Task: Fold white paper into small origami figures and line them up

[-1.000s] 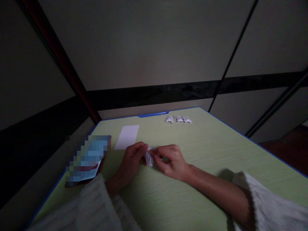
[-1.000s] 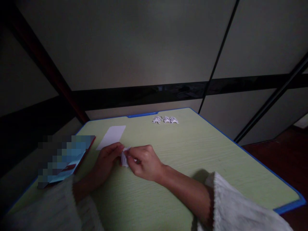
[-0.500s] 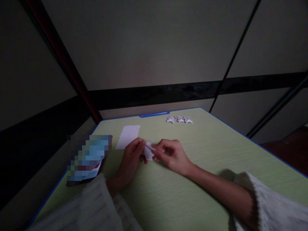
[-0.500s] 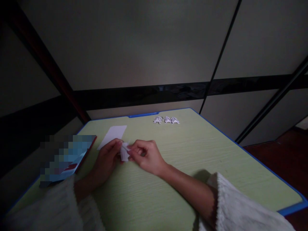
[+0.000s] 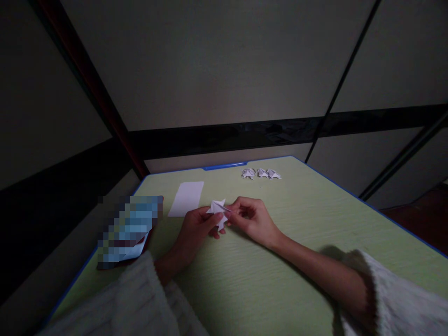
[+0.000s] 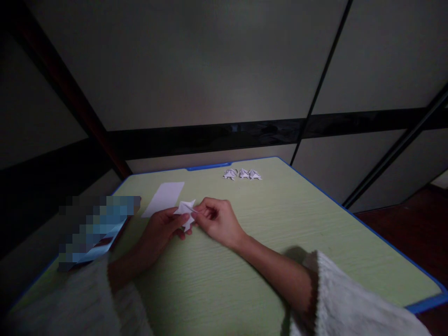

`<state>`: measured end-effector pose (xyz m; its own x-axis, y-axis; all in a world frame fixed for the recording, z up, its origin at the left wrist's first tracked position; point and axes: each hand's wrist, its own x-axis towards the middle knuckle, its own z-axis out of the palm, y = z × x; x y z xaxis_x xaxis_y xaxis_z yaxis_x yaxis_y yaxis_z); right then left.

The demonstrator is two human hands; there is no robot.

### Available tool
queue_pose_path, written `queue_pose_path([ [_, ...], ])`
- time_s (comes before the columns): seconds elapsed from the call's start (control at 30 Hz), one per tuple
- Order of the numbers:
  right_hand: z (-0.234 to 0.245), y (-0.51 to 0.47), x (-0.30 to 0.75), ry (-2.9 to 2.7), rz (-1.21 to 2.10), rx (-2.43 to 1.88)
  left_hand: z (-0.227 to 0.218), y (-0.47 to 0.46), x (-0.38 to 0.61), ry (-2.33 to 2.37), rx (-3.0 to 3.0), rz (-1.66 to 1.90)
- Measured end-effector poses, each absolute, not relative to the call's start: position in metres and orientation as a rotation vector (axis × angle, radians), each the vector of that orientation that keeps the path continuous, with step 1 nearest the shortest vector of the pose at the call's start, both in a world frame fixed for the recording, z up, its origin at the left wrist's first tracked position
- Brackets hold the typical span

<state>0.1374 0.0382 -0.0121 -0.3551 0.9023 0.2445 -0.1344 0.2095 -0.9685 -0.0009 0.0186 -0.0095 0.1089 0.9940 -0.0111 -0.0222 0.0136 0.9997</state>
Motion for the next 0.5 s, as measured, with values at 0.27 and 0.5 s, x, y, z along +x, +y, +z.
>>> queue_pose_path([
  [0.27,-0.011,0.050,0.145,-1.265,1.890,-0.761,-0.008,0.018,-0.001,1.133,1.299,1.099],
  [0.5,-0.008,0.051,0.149,-1.381,1.918,-0.869,-0.009,0.017,0.000,1.143,1.268,1.059],
])
